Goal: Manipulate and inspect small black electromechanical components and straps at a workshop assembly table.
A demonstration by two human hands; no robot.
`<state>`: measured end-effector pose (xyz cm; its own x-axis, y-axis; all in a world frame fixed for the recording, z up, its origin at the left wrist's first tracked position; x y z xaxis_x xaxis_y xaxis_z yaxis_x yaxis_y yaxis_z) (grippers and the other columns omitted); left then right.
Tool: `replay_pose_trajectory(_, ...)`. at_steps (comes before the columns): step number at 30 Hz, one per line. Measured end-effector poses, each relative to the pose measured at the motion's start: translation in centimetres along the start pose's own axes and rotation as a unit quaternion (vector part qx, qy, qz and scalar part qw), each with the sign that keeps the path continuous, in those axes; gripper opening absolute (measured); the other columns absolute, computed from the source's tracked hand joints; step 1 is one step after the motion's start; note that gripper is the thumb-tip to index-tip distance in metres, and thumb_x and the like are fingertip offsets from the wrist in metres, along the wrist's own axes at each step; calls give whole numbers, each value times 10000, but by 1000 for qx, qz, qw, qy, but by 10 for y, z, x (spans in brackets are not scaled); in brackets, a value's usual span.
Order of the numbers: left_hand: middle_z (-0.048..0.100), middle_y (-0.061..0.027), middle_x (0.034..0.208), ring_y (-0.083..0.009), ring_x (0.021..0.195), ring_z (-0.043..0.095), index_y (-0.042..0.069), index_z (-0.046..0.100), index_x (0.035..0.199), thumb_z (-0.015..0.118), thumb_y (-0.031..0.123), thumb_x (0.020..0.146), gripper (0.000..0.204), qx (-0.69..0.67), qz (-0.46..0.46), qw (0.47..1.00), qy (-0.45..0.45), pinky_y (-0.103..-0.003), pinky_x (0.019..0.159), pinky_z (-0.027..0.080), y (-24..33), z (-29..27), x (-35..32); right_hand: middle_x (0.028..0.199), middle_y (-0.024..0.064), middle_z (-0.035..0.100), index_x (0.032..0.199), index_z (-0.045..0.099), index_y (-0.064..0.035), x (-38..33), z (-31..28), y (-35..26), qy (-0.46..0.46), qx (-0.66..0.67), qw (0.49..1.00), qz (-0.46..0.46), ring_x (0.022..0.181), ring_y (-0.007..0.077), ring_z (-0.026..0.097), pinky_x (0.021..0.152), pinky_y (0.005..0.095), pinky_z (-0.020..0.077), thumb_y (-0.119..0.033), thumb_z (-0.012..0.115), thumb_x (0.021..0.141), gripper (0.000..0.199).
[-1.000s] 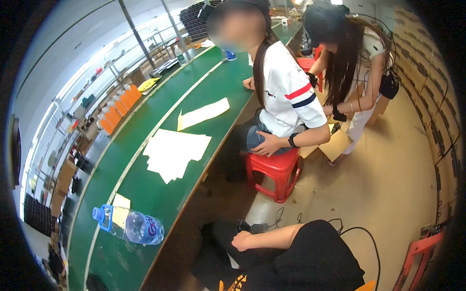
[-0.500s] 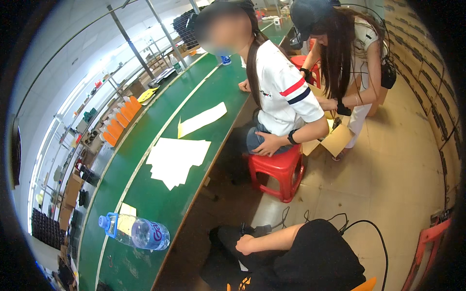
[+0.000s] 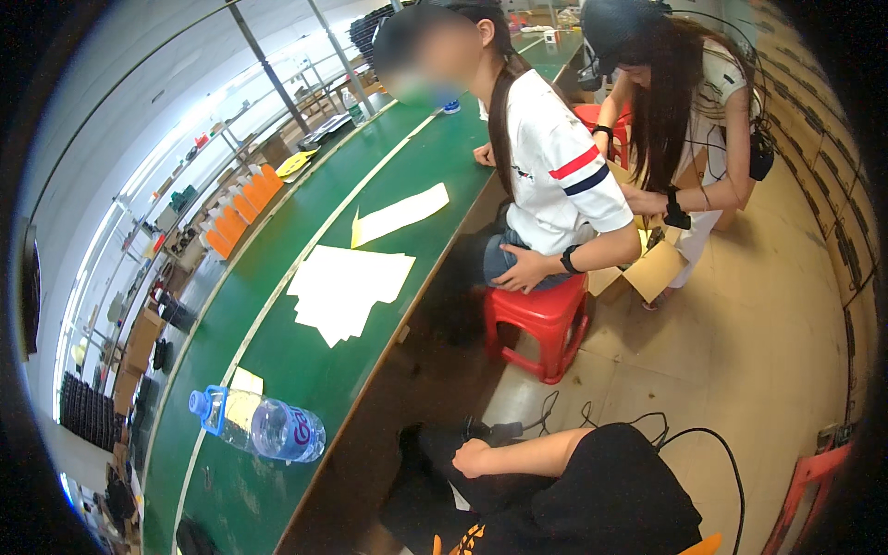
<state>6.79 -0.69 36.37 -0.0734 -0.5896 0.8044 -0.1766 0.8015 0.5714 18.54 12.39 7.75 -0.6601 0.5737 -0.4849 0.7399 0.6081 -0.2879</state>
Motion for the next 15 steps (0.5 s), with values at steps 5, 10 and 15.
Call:
replay_pose_trajectory(5, 483, -149, 861, -287, 825, 471, 5, 489, 869, 504, 56, 758, 123, -95, 136, 949, -267, -348, 734, 375, -125, 127, -114, 868, 174, 631, 860, 646, -3, 3, 3, 10, 7, 8, 1000, 18, 833, 303, 618, 694, 406, 495, -192, 498, 730, 273)
replay_pose_trajectory(10, 412, -207, 1187, -353, 1138, 369, 83, 500, 948, 596, 110, 703, 264, -286, 366, 415, -783, -420, 932, 320, -190, 192, -272, 896, 186, 624, 887, 633, 1, 14, -5, 12, 6, 31, 999, 35, 847, 309, 613, 705, 405, 497, -196, 492, 731, 288)
replay_pose_trajectory(15, 291, -197, 1305, -363, 1211, 275, 132, 497, 967, 577, 154, 727, 253, -176, 426, 470, -752, -462, 945, 296, -164, 163, -284, 854, 171, 591, 864, 587, 30, 35, 20, 15, 154, -52, 987, 18, 724, 284, 627, 600, 387, 505, -124, 503, 731, 220)
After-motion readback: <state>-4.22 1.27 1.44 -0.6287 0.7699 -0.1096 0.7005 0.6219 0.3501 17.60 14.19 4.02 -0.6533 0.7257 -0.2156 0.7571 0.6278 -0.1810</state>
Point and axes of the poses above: each hand's wrist, its own x-axis towards the middle knuckle, its own z-axis out of the palm, y = z × x, the point moved 5 cm from there along x, towards the middle knuckle
